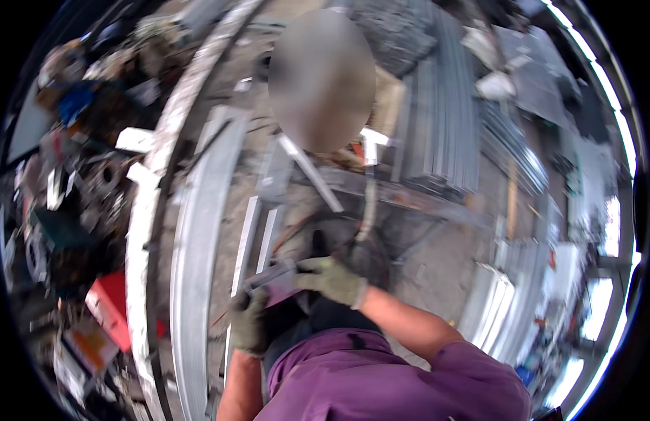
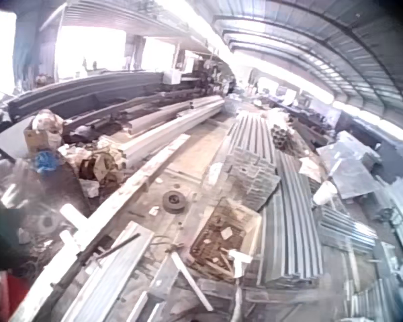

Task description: The person aligns metal bars on a workbench, uses a hammer to adjust joints, and welds the connections with a handheld welding tool. The person repeatedly repositions the frame and welds multiple joints to assemble the structure.

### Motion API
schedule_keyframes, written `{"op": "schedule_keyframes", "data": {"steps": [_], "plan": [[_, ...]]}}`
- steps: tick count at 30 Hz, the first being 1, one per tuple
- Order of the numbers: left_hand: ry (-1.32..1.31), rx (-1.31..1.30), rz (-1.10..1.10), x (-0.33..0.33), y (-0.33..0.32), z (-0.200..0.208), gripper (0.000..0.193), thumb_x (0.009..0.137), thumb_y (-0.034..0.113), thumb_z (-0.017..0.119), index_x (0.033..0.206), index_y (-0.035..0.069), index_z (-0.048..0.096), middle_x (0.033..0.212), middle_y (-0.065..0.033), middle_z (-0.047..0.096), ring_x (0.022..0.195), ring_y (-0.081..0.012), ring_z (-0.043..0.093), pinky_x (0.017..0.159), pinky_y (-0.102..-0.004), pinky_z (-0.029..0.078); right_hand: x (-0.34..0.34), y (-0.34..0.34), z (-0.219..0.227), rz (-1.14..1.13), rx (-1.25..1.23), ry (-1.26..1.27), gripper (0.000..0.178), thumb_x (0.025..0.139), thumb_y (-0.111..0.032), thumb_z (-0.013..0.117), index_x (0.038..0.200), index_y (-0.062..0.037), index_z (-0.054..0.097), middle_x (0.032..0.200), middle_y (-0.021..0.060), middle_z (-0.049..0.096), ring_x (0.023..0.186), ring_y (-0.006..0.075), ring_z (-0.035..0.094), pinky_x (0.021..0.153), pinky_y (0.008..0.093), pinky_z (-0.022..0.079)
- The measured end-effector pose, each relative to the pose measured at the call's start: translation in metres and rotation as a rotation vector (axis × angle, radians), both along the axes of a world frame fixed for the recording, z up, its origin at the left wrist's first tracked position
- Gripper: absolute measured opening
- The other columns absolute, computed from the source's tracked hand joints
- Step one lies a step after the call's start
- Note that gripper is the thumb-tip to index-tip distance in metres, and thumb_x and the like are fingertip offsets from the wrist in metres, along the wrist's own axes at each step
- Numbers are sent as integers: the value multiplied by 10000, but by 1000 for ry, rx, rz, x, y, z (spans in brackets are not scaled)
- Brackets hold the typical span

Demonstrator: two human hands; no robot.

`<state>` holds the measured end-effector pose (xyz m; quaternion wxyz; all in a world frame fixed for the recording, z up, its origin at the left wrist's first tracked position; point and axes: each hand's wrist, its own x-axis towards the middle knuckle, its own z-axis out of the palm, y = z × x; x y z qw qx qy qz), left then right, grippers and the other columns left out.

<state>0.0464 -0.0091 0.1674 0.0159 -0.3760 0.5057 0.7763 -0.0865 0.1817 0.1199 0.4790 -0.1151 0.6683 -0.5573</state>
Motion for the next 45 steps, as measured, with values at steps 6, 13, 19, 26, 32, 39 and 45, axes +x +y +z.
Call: {"op": "schedule_keyframes", "data": {"steps": [6, 13, 19, 26, 32, 39, 45], "plan": [[-41, -126, -76, 38, 2, -61, 456, 1052, 244, 721, 1415, -15, 626, 1220, -69, 701, 1065, -173, 680, 875, -323, 559, 52, -14, -4, -179, 30, 75, 341, 1020, -246, 751, 1225, 26, 761, 1027, 135, 809, 927, 164, 750, 829, 330, 592], [116, -153, 9, 46, 1, -98, 485, 1014, 108, 718, 1450, -60, 587, 1244, -93, 690, 1085, -182, 671, 940, -318, 558, 72, -3, -9, -166, 152, 172, 439, 989, -282, 788, 1294, 30, 737, 1123, 202, 806, 1040, 270, 780, 917, 382, 591], [-76, 0, -192, 11, 2, -37, 342, 1062, 103, 658, 1370, -44, 638, 996, -64, 709, 844, -162, 651, 750, -301, 535, 61, 10, -9, -179, 179, 244, 443, 992, -303, 773, 1299, 13, 736, 1162, 219, 781, 1092, 326, 760, 967, 404, 576], [-36, -64, -393, 9, -8, -58, 102, 983, 147, 748, 963, 48, 734, 741, 39, 653, 603, -75, 558, 535, -261, 413, 56, 35, -31, -279, 151, 74, 508, 1033, -332, 744, 1388, 30, 711, 1287, 232, 775, 1203, 271, 734, 1093, 369, 542], [-110, -37, -341, 20, 6, -50, 299, 988, 136, 781, 1233, -29, 740, 963, -45, 767, 801, -124, 676, 727, -271, 538, 49, 55, -7, -120, 121, -19, 617, 1004, -347, 766, 1445, 70, 651, 1348, 230, 745, 1248, 258, 700, 1078, 356, 534], [-128, -149, -99, 49, -3, -54, 470, 992, 180, 793, 1351, -98, 672, 1115, -175, 798, 961, -236, 780, 858, -336, 620, 31, 70, -6, -531, 115, -244, 315, 1040, -224, 705, 1222, 29, 756, 1062, 69, 779, 926, 157, 740, 784, 329, 605], [-222, -299, -193, 51, -6, -68, 553, 1032, 284, 778, 1424, -81, 641, 1235, -168, 775, 1117, -230, 740, 1002, -362, 586, -2, 78, -42, -657, -69, -344, 304, 1056, -156, 684, 1287, 41, 704, 1098, 106, 768, 939, 223, 760, 739, 369, 660]]}}
